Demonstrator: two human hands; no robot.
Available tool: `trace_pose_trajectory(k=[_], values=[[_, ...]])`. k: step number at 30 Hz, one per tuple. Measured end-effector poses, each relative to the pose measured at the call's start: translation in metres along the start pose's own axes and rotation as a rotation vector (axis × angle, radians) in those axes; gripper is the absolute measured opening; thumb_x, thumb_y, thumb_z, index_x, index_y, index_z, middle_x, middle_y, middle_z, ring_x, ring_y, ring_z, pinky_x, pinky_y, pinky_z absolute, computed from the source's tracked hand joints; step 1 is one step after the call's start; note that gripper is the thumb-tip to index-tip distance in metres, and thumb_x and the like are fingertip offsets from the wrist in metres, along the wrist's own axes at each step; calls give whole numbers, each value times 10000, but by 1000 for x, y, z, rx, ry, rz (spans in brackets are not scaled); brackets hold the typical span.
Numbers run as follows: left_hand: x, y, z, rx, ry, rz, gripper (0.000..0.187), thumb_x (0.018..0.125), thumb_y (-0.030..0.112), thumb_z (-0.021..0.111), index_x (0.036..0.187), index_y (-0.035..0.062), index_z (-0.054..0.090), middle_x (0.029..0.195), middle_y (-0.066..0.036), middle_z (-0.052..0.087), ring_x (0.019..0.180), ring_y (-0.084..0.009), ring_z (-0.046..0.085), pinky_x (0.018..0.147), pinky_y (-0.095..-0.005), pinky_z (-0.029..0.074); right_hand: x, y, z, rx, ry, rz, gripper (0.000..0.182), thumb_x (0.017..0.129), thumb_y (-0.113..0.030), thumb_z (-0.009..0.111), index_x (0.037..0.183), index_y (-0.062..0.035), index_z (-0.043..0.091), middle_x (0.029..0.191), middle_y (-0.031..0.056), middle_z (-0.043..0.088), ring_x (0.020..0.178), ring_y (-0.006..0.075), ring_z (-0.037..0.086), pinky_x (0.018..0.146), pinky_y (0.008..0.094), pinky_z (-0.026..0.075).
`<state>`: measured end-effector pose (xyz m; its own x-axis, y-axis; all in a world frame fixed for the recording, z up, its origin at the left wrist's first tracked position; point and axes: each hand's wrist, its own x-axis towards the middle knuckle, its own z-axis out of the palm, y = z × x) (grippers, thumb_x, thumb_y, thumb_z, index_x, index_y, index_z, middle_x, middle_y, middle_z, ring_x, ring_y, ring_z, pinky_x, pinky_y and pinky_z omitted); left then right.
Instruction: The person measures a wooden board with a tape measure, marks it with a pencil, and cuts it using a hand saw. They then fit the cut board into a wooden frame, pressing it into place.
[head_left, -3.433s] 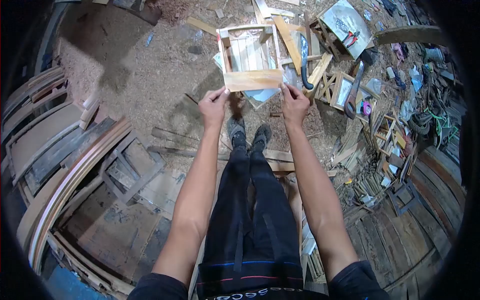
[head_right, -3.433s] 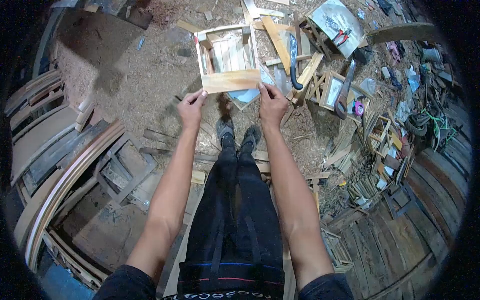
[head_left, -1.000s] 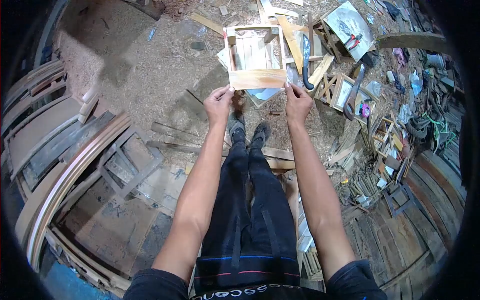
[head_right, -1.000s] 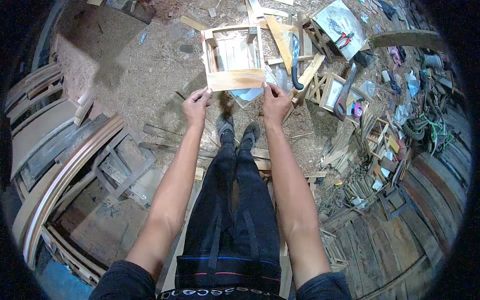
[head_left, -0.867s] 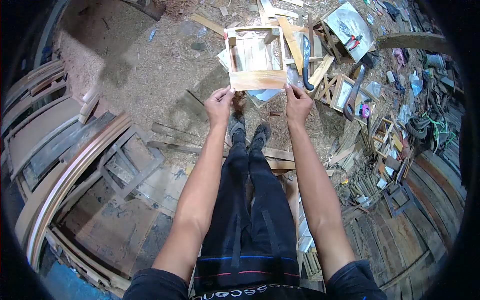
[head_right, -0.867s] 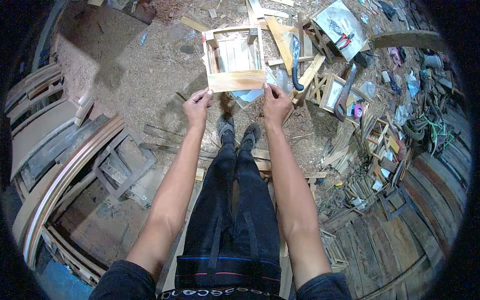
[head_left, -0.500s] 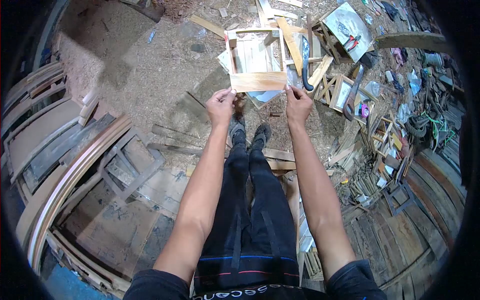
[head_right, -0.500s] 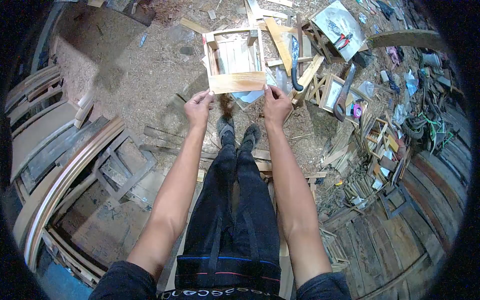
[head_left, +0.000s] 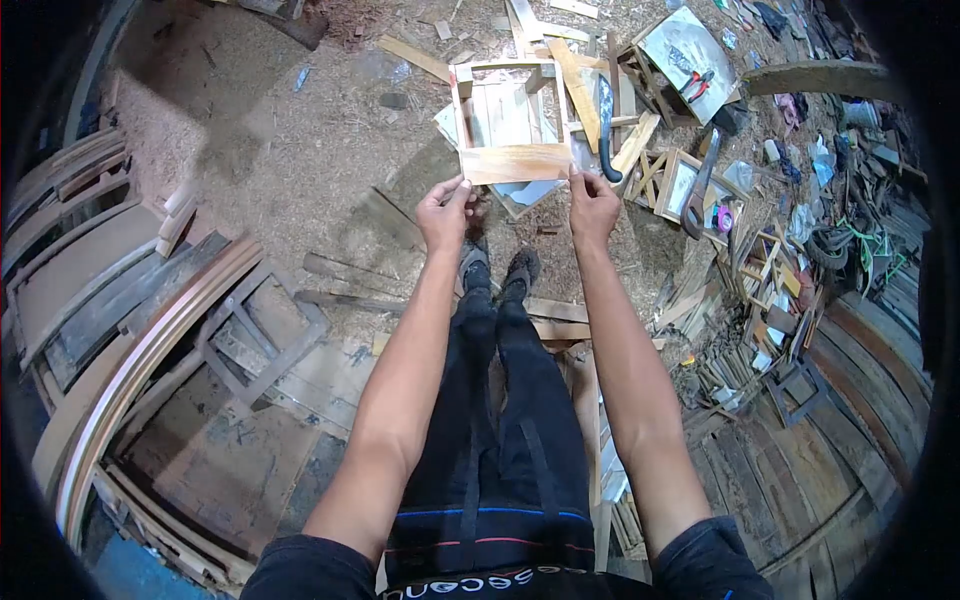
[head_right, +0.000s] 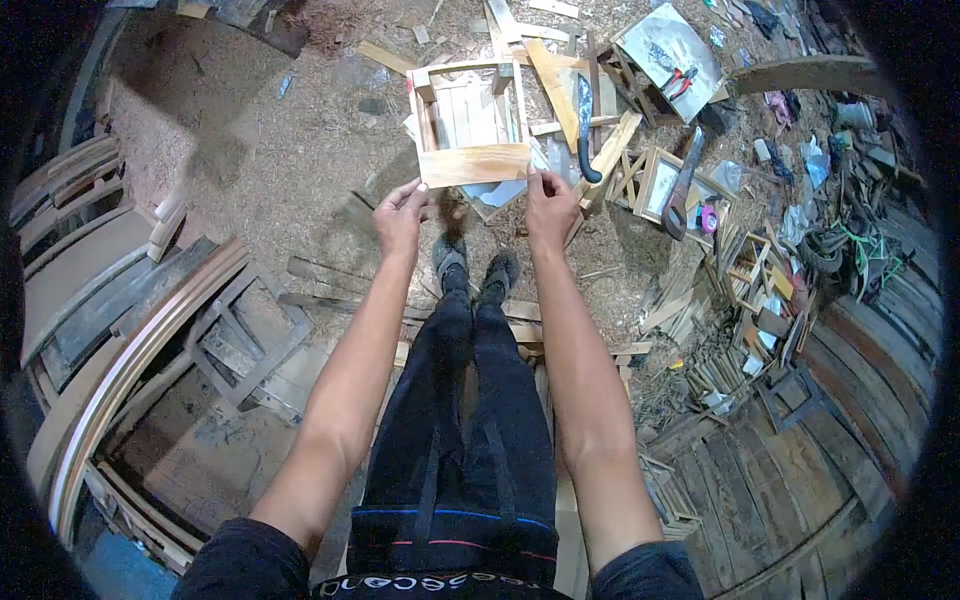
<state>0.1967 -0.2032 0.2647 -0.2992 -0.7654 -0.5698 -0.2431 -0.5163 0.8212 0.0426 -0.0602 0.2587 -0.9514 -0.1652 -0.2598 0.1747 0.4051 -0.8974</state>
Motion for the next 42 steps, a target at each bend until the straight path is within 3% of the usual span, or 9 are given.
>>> trace_pose_trajectory(k=[6,9,12,22,23,26,32,35,42], values=[[0,2,-2,19,-1,2,251,946,171,698,1143,16,708,981,-55,720,806,-122,680,631,-246,529,-5,-5,-3,11,-17,-31,259,921,-205,726,1002,41,726,857,73,728,759,117,657,713,275,530],[2,-9,-12,192,25,199,249,957,148,676,1161,7,695,1022,-64,715,872,-120,671,708,-259,539,-18,-19,-12,-124,-19,-144,263,905,-187,721,1046,35,710,962,170,728,893,268,700,795,352,545],[-32,33,-13,234,-28,326,243,957,117,668,1167,-3,687,1023,-67,715,920,-117,656,798,-267,534,-44,-41,-23,-148,-28,-135,258,904,-171,707,1072,25,698,1023,178,707,969,305,671,879,372,519],[-161,145,-22,154,-250,311,220,955,51,656,1166,-11,676,1009,-33,690,887,-75,624,822,-229,509,-150,-181,-105,-216,21,-403,243,887,-123,695,1097,-1,677,1079,172,678,1005,327,644,887,400,511],[-169,152,-23,167,-268,313,220,950,93,643,1135,-17,687,1002,-81,727,900,-128,671,830,-277,531,-163,-190,-115,-195,4,-336,242,889,-123,692,1100,-6,679,1073,171,677,1001,324,646,879,392,514],[-194,181,-13,205,-321,415,211,950,92,643,1122,-19,694,998,-80,728,900,-126,668,830,-272,529,-185,-213,-142,-200,24,-245,235,897,-123,684,1103,-10,681,1056,163,680,981,317,657,860,380,520],[-230,214,44,197,-479,369,216,943,105,654,1115,-16,705,965,-87,733,885,-143,669,836,-298,527,-176,-239,-185,-69,122,-218,244,896,-110,684,1109,7,669,1032,167,690,955,315,678,849,387,525],[-222,210,91,252,-587,583,211,932,115,663,1096,-7,716,940,-112,739,861,-156,675,821,-302,529,-161,-252,-206,-164,239,-321,244,893,-92,681,1104,29,663,973,180,698,924,296,696,821,390,535],[-249,215,177,298,-701,585,211,923,107,671,1089,-17,714,917,-100,734,838,-143,672,801,-295,533,-120,-243,-274,-99,330,-294,261,901,-129,664,1112,23,671,969,171,709,884,289,707,790,377,549]])
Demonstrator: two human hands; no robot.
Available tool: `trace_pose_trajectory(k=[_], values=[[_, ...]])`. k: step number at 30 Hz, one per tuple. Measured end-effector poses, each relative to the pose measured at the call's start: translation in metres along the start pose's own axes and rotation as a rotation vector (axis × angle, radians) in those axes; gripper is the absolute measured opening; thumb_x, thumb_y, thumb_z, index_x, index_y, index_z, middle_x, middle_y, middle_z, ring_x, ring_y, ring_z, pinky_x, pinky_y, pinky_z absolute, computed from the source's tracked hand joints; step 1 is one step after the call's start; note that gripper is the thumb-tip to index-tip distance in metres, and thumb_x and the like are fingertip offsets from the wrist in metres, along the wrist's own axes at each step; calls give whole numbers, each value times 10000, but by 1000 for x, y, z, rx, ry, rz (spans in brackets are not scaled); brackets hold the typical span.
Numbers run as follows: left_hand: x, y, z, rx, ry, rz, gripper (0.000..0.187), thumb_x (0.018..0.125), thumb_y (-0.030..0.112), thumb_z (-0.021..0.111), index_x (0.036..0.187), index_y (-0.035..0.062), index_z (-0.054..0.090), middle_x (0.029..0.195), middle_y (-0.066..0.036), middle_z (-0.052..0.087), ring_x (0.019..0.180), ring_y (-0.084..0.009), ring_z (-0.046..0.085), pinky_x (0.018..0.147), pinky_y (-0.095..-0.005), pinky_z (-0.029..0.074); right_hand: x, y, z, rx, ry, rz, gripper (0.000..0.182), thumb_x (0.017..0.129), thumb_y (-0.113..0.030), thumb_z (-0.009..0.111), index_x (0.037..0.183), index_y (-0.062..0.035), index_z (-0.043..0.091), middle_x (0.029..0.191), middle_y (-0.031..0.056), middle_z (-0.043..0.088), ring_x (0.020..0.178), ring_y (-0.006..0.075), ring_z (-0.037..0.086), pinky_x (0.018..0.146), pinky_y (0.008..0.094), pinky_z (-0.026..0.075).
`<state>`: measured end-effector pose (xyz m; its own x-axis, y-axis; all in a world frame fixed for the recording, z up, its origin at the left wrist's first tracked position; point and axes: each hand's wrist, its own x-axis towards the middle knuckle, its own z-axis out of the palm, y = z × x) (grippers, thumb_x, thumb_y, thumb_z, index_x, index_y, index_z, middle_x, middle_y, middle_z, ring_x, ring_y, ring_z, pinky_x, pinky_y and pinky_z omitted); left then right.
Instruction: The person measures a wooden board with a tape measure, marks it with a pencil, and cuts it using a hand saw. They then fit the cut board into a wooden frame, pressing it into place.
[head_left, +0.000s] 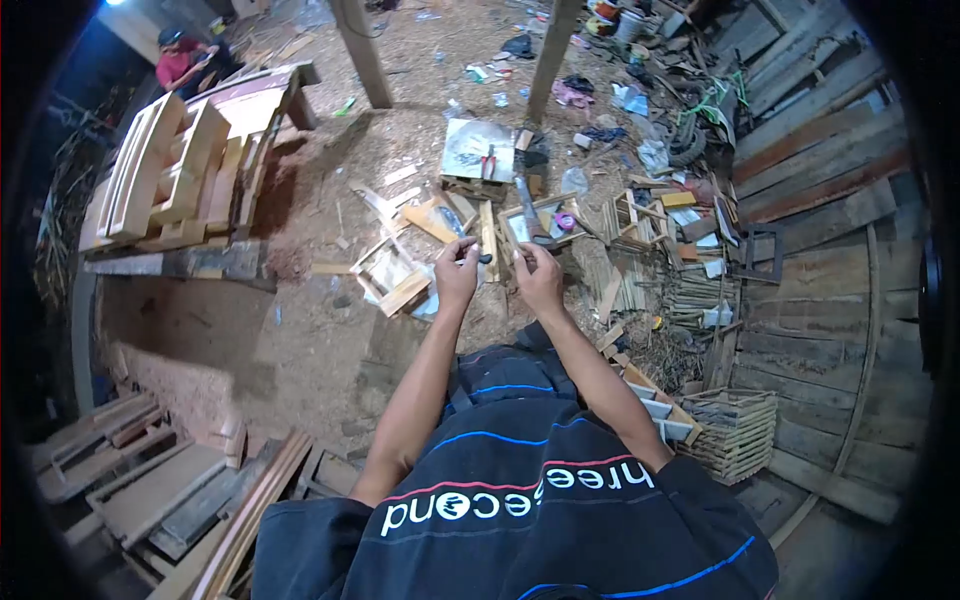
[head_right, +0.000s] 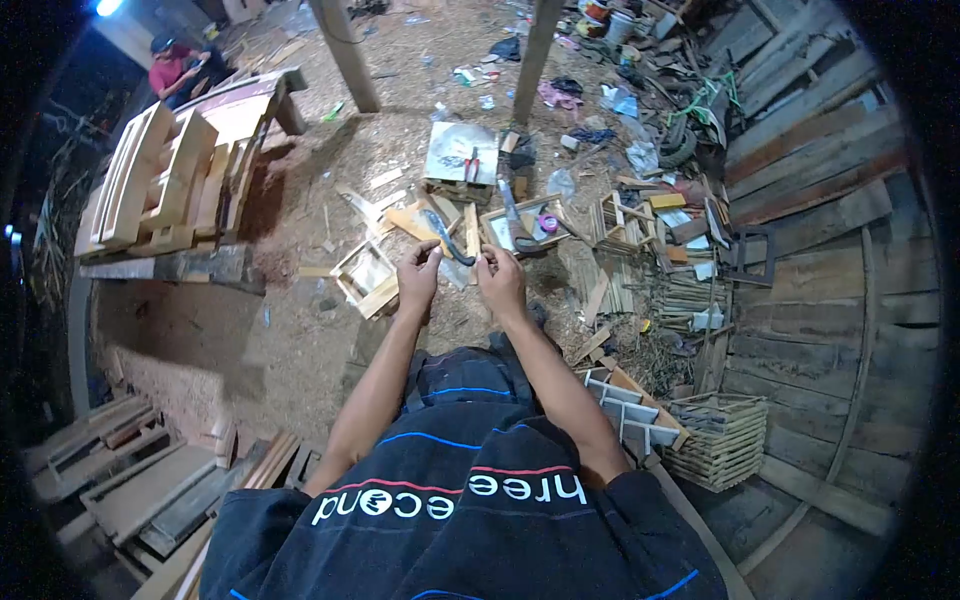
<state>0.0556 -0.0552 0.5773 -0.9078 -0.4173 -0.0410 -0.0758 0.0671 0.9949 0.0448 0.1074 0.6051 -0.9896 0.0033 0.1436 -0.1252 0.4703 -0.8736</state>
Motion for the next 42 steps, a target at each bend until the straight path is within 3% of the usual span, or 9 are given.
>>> trace_pose_trajectory(k=[8,11,14,16,19,30,31,34,42], values=[[37,-49,140,-127,3,-103,205,939,131,674,1065,-27,711,885,-89,730,800,-123,658,742,-276,522,83,104,-63,-58,-18,-119,239,928,-150,672,1104,12,678,933,154,726,836,245,714,750,346,553],[42,-61,215,16,68,-48,231,932,141,686,1074,-40,714,866,-94,728,793,-127,655,744,-276,518,121,165,-102,-99,-123,-78,226,936,-153,664,1109,-7,677,929,153,723,847,266,720,750,355,550],[38,-91,289,-92,106,-207,224,948,147,673,1102,-11,710,877,-74,716,788,-131,642,730,-285,511,156,222,-140,-122,-211,-41,219,940,-146,657,1120,-23,674,942,160,717,865,286,719,758,366,548],[37,-96,320,83,117,-220,197,962,130,654,1105,8,711,871,-56,706,786,-130,637,728,-285,507,171,249,-160,-118,-249,32,199,931,-137,636,1088,-20,672,940,177,700,867,381,675,768,442,533],[29,-100,347,21,59,-357,200,963,138,666,1097,-6,701,926,-66,712,854,-129,651,797,-288,509,183,283,-174,-130,-278,67,206,926,-122,643,1095,-7,668,952,177,707,876,363,685,779,430,541],[93,-140,347,104,97,-464,216,967,127,651,1124,-14,696,941,-64,726,835,-129,655,773,-295,519,234,322,-125,-119,-387,136,221,928,-95,644,1121,11,667,982,180,703,896,292,703,780,379,555],[101,-142,346,167,144,-353,224,966,125,650,1135,-15,695,934,-60,723,831,-120,647,760,-289,518,244,309,-118,-72,-419,151,220,940,-115,622,1136,-25,664,997,196,701,894,361,692,764,425,548],[137,-125,329,175,207,-344,222,965,121,649,1128,-24,693,922,-50,716,818,-108,637,753,-280,514,271,303,-79,-93,-373,-81,211,953,-114,605,1134,-20,661,1002,200,702,892,370,690,763,428,547],[249,-194,253,174,224,-379,194,947,109,661,1088,-19,699,918,-77,716,834,-123,653,774,-280,522,347,321,55,-99,-475,-188,177,912,-57,627,1072,12,659,1000,208,665,943,421,637,815,455,515]])
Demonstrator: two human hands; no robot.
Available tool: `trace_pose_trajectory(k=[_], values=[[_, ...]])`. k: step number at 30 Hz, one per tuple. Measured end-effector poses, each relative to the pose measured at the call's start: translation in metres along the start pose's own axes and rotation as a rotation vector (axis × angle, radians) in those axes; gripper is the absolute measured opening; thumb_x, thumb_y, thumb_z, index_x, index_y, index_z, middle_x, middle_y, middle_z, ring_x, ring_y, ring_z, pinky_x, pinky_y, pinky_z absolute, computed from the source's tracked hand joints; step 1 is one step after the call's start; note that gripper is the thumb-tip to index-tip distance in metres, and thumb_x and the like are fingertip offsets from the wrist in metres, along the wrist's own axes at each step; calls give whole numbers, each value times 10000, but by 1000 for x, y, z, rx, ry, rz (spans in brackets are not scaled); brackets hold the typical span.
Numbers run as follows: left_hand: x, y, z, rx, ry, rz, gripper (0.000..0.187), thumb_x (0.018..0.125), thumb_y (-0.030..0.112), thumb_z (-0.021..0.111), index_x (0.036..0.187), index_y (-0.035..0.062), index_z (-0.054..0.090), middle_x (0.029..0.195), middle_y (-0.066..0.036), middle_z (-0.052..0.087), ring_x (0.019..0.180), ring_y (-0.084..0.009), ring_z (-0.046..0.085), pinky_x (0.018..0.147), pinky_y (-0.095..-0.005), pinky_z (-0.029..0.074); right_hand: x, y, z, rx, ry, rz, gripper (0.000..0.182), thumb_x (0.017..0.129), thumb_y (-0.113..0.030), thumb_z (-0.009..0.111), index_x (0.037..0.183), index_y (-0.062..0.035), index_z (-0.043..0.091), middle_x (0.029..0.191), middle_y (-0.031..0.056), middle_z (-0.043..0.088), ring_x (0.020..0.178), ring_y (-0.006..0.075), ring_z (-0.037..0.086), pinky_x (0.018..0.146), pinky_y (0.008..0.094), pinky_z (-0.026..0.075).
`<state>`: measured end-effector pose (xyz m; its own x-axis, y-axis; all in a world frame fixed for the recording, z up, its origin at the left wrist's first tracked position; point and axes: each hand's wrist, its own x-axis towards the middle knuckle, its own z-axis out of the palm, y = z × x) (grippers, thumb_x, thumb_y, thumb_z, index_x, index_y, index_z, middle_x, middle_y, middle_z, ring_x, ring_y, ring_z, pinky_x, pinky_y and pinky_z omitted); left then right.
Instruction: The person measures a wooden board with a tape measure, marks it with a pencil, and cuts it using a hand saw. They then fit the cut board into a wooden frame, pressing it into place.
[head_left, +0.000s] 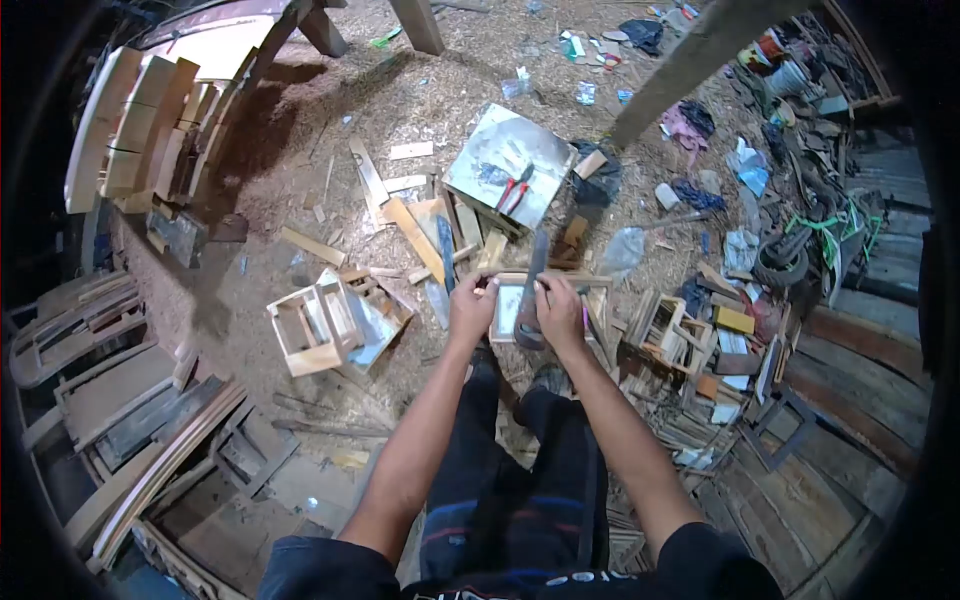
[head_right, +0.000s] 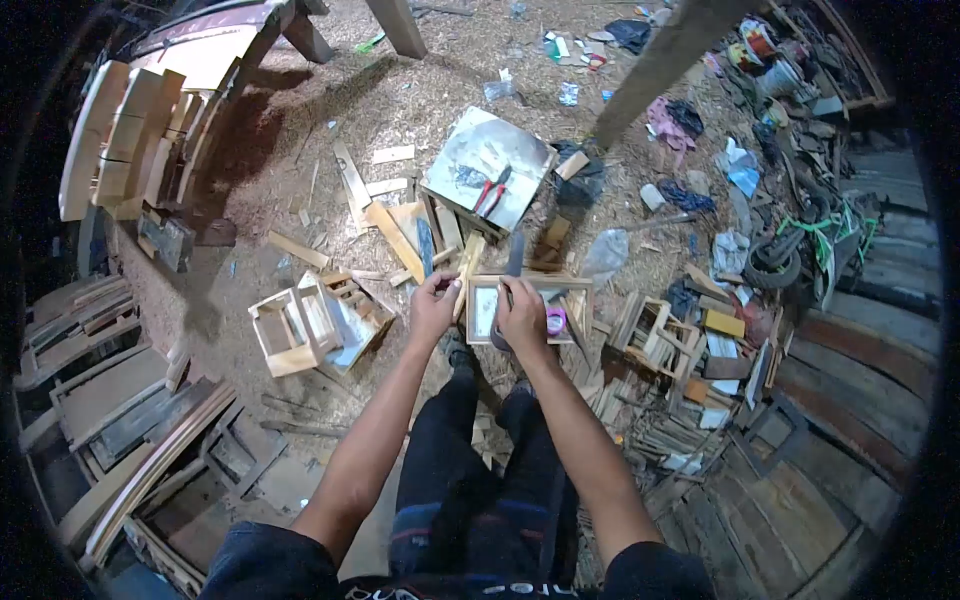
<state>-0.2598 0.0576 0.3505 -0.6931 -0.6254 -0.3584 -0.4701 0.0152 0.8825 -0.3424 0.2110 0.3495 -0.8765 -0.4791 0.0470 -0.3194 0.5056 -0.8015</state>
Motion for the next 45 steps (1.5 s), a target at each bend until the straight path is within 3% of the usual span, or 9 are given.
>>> trace_pose_trajectory(k=[4,5,10,12,16,26,35,42,45], values=[[117,-94,20,137,-4,136,189,919,114,681,1069,3,708,916,-109,726,866,-175,687,797,-304,530,72,80,90,2,-35,-57,172,894,-61,649,1051,9,653,1031,212,646,966,427,618,851,472,497],[144,-110,25,225,-17,195,237,880,106,655,1094,9,686,1028,-209,707,971,-351,685,866,-422,531,89,104,113,-31,-71,-68,174,893,-67,647,1051,5,651,1031,208,643,981,422,613,861,473,493],[284,-180,67,438,49,412,296,849,49,592,1133,30,675,1116,-214,681,1080,-398,625,943,-473,500,198,205,213,-112,-41,-372,146,879,-34,580,1005,-8,649,1014,191,632,996,408,597,863,495,478],[334,-206,82,512,18,472,311,849,86,601,1149,56,679,1110,-193,680,1105,-390,615,955,-481,494,237,244,241,-306,-141,-338,207,869,-23,529,1014,-19,676,987,185,647,990,399,605,876,490,469],[389,-237,104,675,1,487,221,869,143,634,1053,67,731,1037,-191,688,979,-393,648,879,-439,525,275,286,270,-440,-348,-421,263,854,-60,537,1054,-94,703,1035,152,663,1056,361,612,922,488,463],[385,-256,102,429,146,447,227,871,96,700,1088,137,753,1023,-120,729,918,-280,715,835,-363,557,281,287,290,-479,-287,-409,217,915,-313,675,1076,-198,765,1006,55,701,1066,279,620,933,479,407],[384,-264,99,382,116,507,230,879,91,689,1098,138,745,1070,-103,715,966,-288,696,880,-363,542,274,297,296,-488,-206,-560,140,911,-209,619,948,-75,640,994,87,655,1028,293,603,915,490,395],[385,-263,98,355,84,533,252,894,98,664,1131,148,733,1077,-117,712,969,-305,688,890,-372,538,275,291,290,-583,-264,-557,183,869,-254,648,932,-84,636,983,90,659,1025,293,607,916,488,387],[381,-243,93,391,-11,324,267,931,196,656,1187,200,732,1049,-110,745,933,-274,713,867,-358,547,272,288,274,-407,-204,-500,206,864,-291,662,942,-101,684,965,84,691,1026,273,611,941,457,368]])
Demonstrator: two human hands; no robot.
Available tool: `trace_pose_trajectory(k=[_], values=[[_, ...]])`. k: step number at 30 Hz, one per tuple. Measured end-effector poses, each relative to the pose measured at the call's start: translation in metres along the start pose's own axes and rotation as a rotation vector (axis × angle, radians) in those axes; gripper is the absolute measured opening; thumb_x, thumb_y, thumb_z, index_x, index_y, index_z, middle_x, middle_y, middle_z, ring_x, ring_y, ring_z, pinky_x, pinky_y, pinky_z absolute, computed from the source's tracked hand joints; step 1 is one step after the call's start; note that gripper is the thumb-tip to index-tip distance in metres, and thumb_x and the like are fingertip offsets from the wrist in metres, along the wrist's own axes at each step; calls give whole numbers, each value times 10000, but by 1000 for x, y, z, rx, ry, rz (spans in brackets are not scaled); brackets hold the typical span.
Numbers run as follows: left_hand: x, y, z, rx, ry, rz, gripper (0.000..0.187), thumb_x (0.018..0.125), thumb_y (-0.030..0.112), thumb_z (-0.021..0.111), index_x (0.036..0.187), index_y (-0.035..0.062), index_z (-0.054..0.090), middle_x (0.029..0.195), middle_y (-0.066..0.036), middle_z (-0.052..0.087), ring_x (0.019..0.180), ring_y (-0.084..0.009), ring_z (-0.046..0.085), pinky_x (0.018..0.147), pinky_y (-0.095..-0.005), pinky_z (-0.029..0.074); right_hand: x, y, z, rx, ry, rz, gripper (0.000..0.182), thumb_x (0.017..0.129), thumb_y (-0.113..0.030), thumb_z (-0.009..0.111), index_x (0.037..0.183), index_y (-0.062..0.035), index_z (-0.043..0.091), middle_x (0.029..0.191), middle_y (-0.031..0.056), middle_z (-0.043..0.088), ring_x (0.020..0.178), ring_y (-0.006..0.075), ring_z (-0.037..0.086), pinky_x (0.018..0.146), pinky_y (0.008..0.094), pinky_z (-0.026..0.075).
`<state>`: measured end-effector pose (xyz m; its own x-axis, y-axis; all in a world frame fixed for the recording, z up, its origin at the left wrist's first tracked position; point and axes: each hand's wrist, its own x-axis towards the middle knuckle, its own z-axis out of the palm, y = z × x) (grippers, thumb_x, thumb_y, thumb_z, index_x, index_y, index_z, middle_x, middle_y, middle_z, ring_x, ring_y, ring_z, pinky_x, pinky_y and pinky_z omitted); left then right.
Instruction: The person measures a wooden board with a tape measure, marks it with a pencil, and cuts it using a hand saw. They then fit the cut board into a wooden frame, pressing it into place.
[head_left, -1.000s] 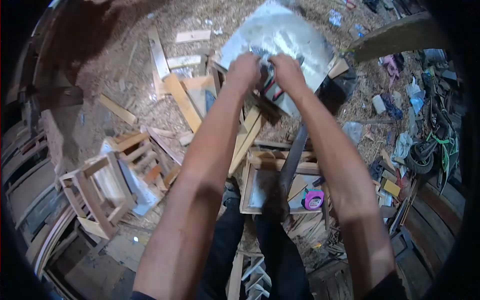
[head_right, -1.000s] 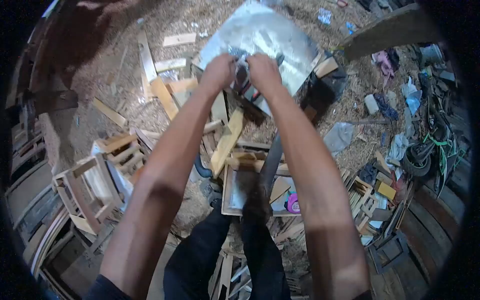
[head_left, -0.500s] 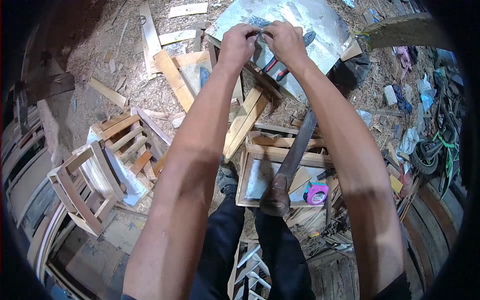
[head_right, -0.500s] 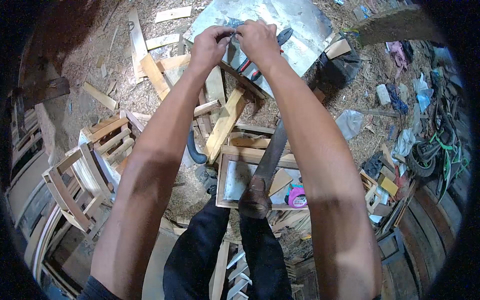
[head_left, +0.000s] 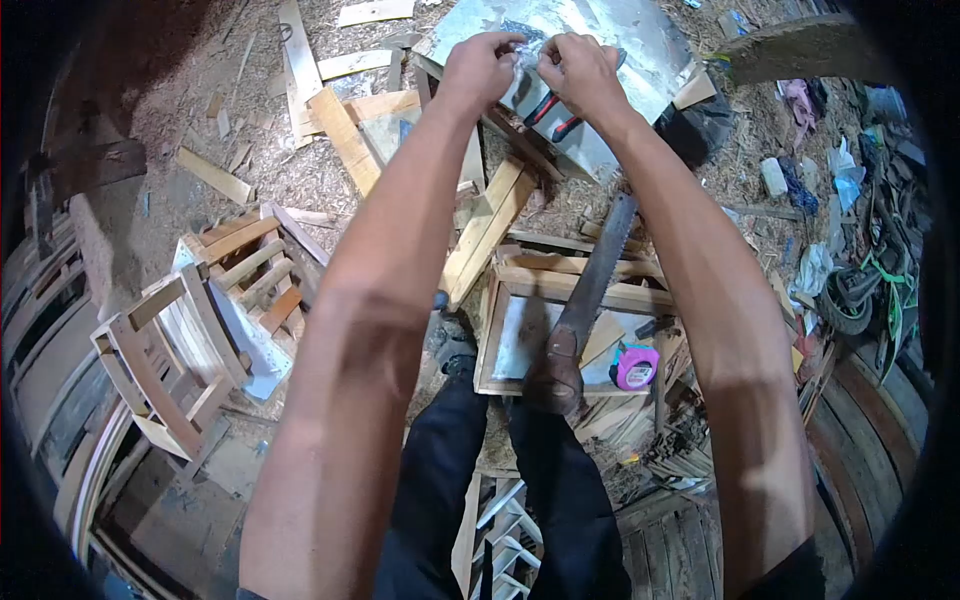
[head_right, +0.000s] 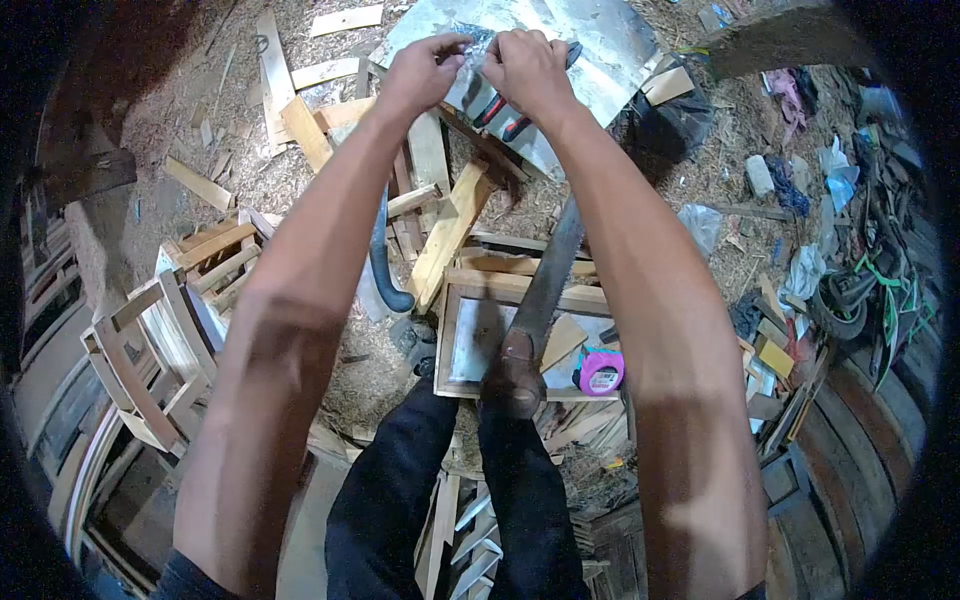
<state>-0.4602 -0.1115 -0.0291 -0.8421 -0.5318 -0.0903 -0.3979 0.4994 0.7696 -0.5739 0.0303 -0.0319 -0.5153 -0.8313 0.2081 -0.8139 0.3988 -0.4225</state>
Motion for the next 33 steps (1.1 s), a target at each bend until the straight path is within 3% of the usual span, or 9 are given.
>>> trace_pose_trajectory(k=[7,10,15,20,25,26,29,31,33], values=[[-17,56,-37,-9,-17,258,209,900,190,724,1098,137,763,1015,-99,757,891,-235,720,830,-343,548,-9,-22,-67,331,-83,158,268,914,-337,635,1028,-104,701,964,99,705,971,275,640,957,435,386],[-23,86,-54,-7,-64,319,194,881,166,741,1061,98,764,1012,-109,753,893,-251,715,819,-337,547,-20,-38,-106,441,-122,244,298,893,-337,665,1031,-75,702,976,136,712,928,289,674,908,415,478],[-63,148,-70,14,-163,408,151,867,123,743,1012,82,754,978,-102,726,873,-253,695,796,-340,546,-67,-70,-176,641,98,383,265,938,-244,662,1023,4,702,917,140,725,848,232,688,796,343,524],[-176,181,4,-252,-122,109,145,847,105,761,973,38,738,888,-101,733,748,-161,666,715,-302,535,-188,-71,-197,625,279,639,203,938,-191,672,983,5,692,876,142,712,803,231,687,744,348,524],[-287,225,87,-529,-187,-261,123,883,90,735,939,-17,711,812,-62,716,721,-108,642,689,-286,520,-318,-83,-217,398,301,751,154,922,-121,652,1007,2,686,963,189,697,936,351,676,840,405,519],[-306,226,102,-478,-175,-239,135,880,90,741,946,-21,706,798,-66,713,719,-119,650,693,-294,524,-341,-81,-213,399,298,754,154,922,-121,652,1007,2,686,964,189,697,936,351,676,840,405,519],[-350,204,156,-528,-151,-283,135,875,88,742,944,-21,704,809,-77,713,727,-128,658,701,-299,528,-416,-76,-190,346,167,811,193,893,-86,636,1063,-1,667,1021,211,676,993,400,644,870,452,509],[-369,214,155,-456,-147,-341,115,876,75,730,932,-19,696,834,-86,713,738,-138,661,705,-299,532,-451,-69,-169,10,18,770,240,870,-80,632,1098,-6,642,1099,229,639,1048,425,607,893,493,492],[-387,206,171,-448,-79,-283,91,878,59,719,917,-18,687,833,-70,707,736,-132,653,694,-290,532,-470,-66,-160,66,-155,763,248,872,-118,657,1092,-14,610,1125,210,600,1076,422,577,897,544,462]])
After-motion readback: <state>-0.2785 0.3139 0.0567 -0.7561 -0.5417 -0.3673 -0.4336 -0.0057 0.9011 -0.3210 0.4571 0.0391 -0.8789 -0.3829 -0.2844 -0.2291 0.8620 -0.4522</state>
